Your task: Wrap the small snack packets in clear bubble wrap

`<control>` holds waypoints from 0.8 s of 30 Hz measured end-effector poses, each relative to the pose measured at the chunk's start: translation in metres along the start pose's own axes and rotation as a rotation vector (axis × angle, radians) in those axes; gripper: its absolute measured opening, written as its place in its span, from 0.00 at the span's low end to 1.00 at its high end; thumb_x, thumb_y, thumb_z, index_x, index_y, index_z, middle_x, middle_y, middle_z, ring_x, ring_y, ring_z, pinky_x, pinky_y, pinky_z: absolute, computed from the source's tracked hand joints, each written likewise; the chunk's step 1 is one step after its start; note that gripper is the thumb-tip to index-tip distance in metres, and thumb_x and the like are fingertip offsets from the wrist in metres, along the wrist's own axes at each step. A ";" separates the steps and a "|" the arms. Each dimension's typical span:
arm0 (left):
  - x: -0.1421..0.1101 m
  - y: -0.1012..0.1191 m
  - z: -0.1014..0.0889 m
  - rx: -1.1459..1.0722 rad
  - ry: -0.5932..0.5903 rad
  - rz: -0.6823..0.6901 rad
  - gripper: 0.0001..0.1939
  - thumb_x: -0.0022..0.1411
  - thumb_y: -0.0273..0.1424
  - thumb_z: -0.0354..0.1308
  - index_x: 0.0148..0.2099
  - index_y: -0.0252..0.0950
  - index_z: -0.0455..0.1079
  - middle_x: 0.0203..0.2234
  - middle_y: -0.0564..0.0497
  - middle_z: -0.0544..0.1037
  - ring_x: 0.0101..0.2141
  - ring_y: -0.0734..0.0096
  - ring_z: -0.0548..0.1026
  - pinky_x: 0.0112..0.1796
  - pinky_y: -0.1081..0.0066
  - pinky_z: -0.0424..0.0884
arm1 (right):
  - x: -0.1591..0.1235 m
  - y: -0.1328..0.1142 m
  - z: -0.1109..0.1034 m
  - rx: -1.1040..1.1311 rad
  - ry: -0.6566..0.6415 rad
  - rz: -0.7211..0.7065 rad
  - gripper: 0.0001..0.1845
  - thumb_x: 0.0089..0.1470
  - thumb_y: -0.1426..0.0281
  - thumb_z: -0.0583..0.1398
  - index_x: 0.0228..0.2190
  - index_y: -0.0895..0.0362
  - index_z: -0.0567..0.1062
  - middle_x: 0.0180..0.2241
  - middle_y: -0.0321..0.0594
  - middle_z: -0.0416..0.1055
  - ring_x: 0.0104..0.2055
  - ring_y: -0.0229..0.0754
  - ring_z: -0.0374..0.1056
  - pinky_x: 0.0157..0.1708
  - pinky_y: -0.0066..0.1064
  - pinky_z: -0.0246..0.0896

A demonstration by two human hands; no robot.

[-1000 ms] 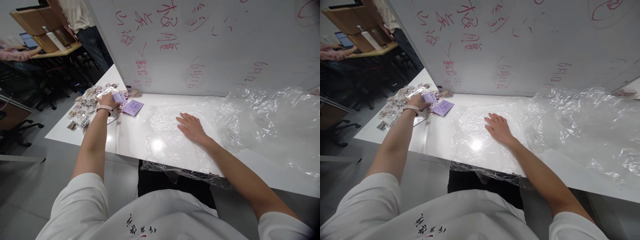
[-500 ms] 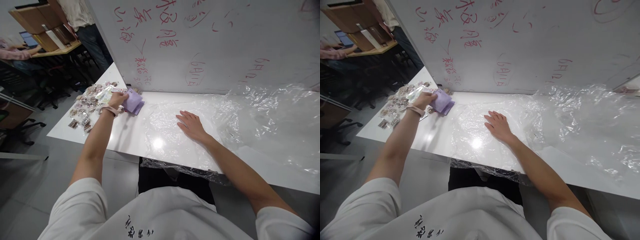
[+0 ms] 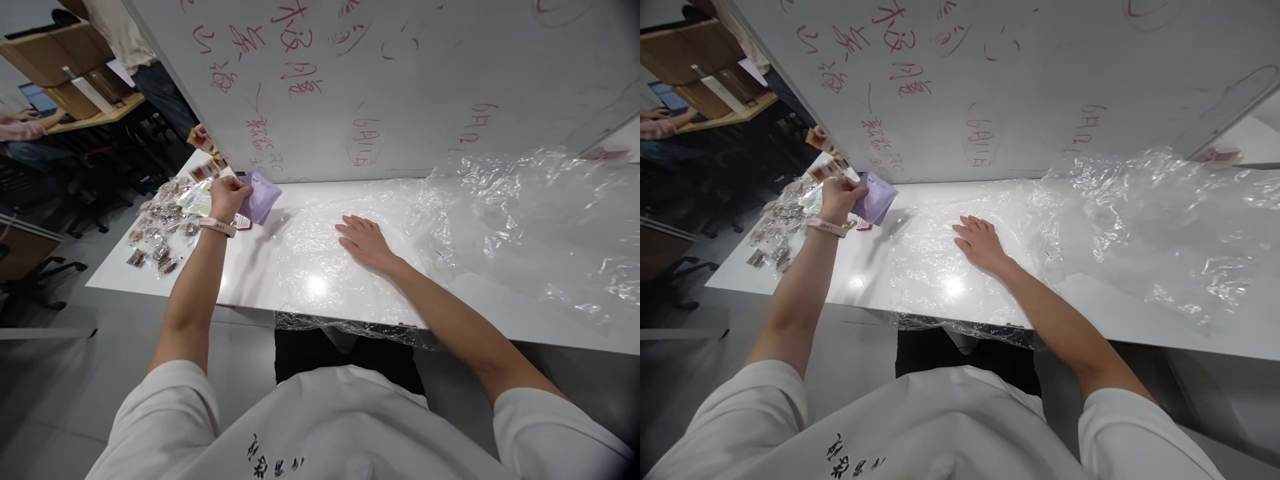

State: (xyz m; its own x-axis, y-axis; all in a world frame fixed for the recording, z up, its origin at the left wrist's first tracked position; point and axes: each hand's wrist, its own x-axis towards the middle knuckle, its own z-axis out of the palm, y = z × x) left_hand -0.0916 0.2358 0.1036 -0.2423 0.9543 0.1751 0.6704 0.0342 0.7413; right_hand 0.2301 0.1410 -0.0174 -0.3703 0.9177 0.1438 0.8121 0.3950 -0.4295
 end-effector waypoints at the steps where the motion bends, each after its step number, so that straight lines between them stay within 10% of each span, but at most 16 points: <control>1: -0.009 0.014 -0.004 -0.089 -0.052 0.041 0.12 0.57 0.32 0.65 0.29 0.37 0.63 0.24 0.55 0.72 0.30 0.74 0.72 0.34 0.70 0.72 | 0.001 0.001 0.000 0.029 0.011 0.005 0.28 0.69 0.58 0.43 0.62 0.52 0.68 0.69 0.40 0.55 0.72 0.49 0.46 0.69 0.50 0.43; 5: -0.062 0.058 0.011 -0.259 -0.662 0.250 0.13 0.53 0.36 0.70 0.30 0.37 0.69 0.27 0.54 0.76 0.30 0.72 0.75 0.31 0.68 0.73 | 0.005 0.004 -0.004 0.198 0.080 0.067 0.27 0.68 0.64 0.44 0.61 0.52 0.70 0.63 0.40 0.66 0.67 0.48 0.57 0.66 0.49 0.51; 9: -0.111 0.061 0.075 -0.277 -1.114 0.334 0.12 0.57 0.36 0.67 0.31 0.35 0.69 0.25 0.51 0.77 0.26 0.73 0.74 0.28 0.68 0.70 | 0.005 0.007 -0.014 0.404 0.119 0.138 0.24 0.66 0.63 0.49 0.56 0.51 0.75 0.58 0.41 0.72 0.60 0.49 0.66 0.60 0.47 0.61; 14: -0.141 0.048 0.121 0.061 -0.784 0.497 0.06 0.62 0.32 0.62 0.34 0.37 0.70 0.32 0.48 0.79 0.35 0.63 0.76 0.38 0.60 0.73 | 0.003 0.013 -0.022 0.790 0.127 0.174 0.22 0.65 0.57 0.54 0.51 0.54 0.78 0.53 0.45 0.76 0.56 0.46 0.71 0.60 0.44 0.62; 19: -0.202 0.041 0.074 0.154 -0.329 0.606 0.14 0.70 0.40 0.54 0.54 0.43 0.70 0.52 0.44 0.75 0.55 0.54 0.70 0.57 0.50 0.68 | 0.000 0.014 -0.030 0.877 0.078 0.132 0.25 0.63 0.49 0.55 0.50 0.51 0.79 0.53 0.44 0.76 0.57 0.47 0.69 0.60 0.49 0.60; 24: -0.310 -0.019 0.062 0.381 -0.449 0.754 0.12 0.69 0.39 0.54 0.52 0.59 0.73 0.56 0.54 0.76 0.59 0.54 0.70 0.59 0.42 0.64 | -0.013 -0.008 -0.049 0.656 0.110 -0.082 0.15 0.57 0.52 0.63 0.36 0.48 0.83 0.46 0.38 0.78 0.54 0.49 0.68 0.62 0.55 0.54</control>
State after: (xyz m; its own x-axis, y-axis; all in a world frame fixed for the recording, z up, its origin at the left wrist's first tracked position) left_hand 0.0148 -0.0425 -0.0051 0.5849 0.7870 0.1962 0.7428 -0.6169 0.2602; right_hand 0.2509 0.1284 0.0279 -0.3426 0.8986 0.2742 0.3277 0.3878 -0.8615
